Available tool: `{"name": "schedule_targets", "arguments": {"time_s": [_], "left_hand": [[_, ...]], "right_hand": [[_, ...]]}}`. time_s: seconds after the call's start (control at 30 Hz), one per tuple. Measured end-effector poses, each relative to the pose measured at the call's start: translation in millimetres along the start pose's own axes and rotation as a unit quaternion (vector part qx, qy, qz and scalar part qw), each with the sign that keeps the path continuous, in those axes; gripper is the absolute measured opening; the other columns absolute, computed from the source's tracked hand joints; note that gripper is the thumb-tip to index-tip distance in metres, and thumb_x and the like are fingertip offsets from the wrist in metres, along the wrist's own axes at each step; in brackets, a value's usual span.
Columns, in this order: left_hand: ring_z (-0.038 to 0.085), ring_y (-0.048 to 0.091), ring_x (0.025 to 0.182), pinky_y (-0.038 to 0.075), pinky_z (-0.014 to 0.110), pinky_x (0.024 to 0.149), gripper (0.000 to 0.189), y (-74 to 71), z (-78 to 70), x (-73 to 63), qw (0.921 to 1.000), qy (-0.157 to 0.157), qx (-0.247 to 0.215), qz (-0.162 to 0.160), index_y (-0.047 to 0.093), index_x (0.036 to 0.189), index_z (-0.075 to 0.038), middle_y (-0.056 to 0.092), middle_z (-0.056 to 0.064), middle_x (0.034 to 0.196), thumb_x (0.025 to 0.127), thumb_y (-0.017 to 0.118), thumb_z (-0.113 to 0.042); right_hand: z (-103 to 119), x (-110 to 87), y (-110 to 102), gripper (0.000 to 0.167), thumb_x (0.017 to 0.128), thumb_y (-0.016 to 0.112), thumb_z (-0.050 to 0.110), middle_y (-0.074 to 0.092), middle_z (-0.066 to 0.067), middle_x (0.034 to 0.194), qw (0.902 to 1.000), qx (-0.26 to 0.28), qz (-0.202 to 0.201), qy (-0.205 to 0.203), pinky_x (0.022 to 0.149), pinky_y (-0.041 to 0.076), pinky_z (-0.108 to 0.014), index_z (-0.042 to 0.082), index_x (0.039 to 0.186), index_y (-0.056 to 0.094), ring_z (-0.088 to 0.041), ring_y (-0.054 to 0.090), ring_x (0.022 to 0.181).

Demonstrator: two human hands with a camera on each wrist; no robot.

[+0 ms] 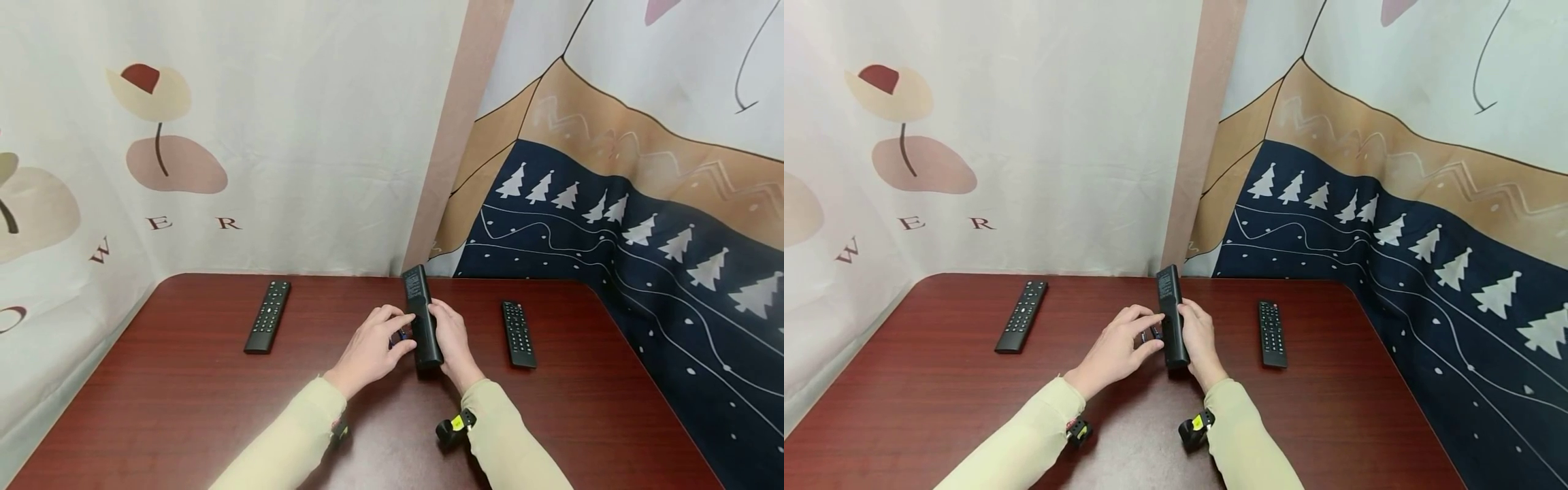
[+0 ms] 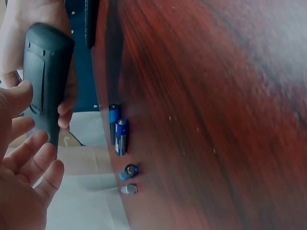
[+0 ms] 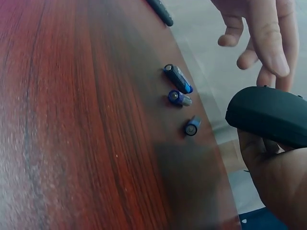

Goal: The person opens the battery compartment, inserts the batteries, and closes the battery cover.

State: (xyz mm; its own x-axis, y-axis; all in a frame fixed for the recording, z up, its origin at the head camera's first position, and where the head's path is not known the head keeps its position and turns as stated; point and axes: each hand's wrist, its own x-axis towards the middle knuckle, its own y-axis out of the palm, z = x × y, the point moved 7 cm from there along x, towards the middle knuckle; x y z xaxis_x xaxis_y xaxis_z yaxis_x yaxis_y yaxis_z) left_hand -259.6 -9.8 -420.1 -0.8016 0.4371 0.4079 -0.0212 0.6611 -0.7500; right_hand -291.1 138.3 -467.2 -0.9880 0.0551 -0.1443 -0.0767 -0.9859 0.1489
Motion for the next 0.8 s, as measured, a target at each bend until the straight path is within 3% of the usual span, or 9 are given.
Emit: {"name": "schedule_targets", "arguments": {"time_s": [0.33, 0.63, 0.8], "left_hand": [[0.024, 0.058, 0.11, 0.054, 0.041, 0.088, 0.045, -11.3, 10.1, -2.0, 0.9996, -0.003, 0.024, -0.015, 0.07, 0.132, -0.005, 0.064, 0.006, 0.12, 0.092, 0.08, -0.023], [0.025, 0.058, 0.112, 0.053, 0.043, 0.09, 0.048, -20.9, 22.4, -6.8, 0.9988, -0.016, 0.043, -0.016, 0.069, 0.133, -0.006, 0.064, 0.007, 0.121, 0.091, 0.081, -0.025], [0.026, 0.058, 0.11, 0.053, 0.043, 0.09, 0.048, -27.6, 27.9, -11.1, 0.9978, -0.008, 0.061, -0.025, 0.068, 0.133, -0.004, 0.064, 0.007, 0.119, 0.091, 0.081, -0.025]], "right_hand": [[3.3, -0.3, -7.1, 0.041, 0.106, 0.046, 0.022, 0.071, -0.022, 0.105, 0.9999, -0.002, -0.009, -0.004, 0.07, 0.059, -0.034, 0.006, 0.142, 0.059, -0.03, 0.071, 0.085], [5.7, 2.2, -19.6, 0.039, 0.105, 0.049, 0.021, 0.067, -0.027, 0.116, 0.999, -0.033, -0.026, -0.014, 0.07, 0.058, -0.034, 0.006, 0.139, 0.062, -0.024, 0.071, 0.083], [7.6, 2.1, -27.2, 0.038, 0.105, 0.052, 0.02, 0.067, -0.026, 0.115, 0.9977, -0.055, -0.035, -0.018, 0.069, 0.058, -0.032, 0.005, 0.138, 0.063, -0.022, 0.07, 0.081]]}}
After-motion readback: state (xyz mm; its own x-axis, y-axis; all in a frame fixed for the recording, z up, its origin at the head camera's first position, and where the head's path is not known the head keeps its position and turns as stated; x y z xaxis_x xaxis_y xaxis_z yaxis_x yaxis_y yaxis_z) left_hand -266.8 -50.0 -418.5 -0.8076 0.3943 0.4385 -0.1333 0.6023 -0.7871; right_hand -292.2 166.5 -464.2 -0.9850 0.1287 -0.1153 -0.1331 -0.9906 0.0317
